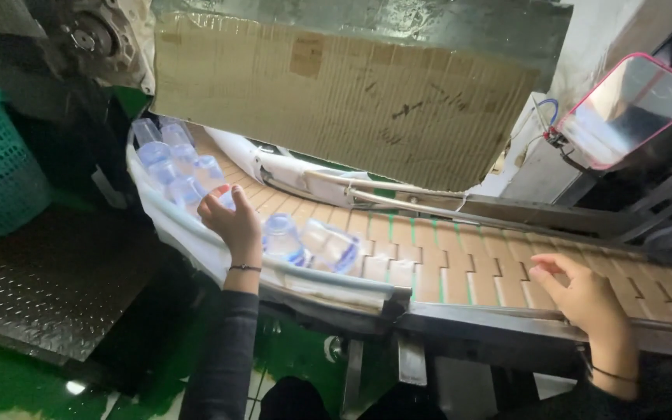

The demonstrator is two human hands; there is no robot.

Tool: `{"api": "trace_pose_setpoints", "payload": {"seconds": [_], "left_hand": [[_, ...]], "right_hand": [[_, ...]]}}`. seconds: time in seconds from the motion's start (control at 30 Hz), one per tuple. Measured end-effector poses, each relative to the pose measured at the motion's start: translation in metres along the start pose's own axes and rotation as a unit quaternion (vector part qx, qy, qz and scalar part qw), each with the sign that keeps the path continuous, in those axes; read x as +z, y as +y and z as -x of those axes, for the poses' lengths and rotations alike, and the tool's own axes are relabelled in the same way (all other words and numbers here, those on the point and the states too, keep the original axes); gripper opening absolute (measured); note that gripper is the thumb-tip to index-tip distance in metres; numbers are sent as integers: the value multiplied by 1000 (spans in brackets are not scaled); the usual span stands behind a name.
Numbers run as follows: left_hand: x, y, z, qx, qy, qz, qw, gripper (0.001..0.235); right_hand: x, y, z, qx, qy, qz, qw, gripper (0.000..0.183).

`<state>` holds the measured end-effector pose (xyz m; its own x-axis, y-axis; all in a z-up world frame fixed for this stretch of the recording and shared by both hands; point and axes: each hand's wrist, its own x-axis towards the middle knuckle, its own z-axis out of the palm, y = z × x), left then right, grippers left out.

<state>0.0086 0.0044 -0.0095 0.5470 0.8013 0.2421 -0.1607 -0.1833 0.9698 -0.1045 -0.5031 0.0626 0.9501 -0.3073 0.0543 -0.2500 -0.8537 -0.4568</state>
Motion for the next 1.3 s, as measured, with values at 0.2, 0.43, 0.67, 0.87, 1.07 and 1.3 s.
{"api": "trace_pose_setpoints", "payload": {"seconds": [0.2, 0.43, 0.67, 0.87, 1.07, 1.3], "left_hand": [[-2, -11, -4, 7, 4, -24, 1000, 36], [-3, -9, -3, 7, -2, -17, 1000, 33], [-4, -13, -3, 23, -4, -30, 999, 42], [2, -22, -9, 13, -8, -8, 1000, 35], [7, -47, -15, 2, -15, -28, 1000, 26], [-1, -21, -3, -2, -36, -11, 999, 27]], "right_hand": [[-1, -7, 8, -2, -13, -13, 1000, 35], [11, 35, -12, -212, 131, -6, 969, 73], [14, 44, -14, -302, 391, 14, 869, 17], [14, -34, 20, -344, 364, -72, 862, 10], [77, -128, 33, -503, 9, -75, 861, 21], [24, -54, 5, -345, -42, 224, 910, 60]]}}
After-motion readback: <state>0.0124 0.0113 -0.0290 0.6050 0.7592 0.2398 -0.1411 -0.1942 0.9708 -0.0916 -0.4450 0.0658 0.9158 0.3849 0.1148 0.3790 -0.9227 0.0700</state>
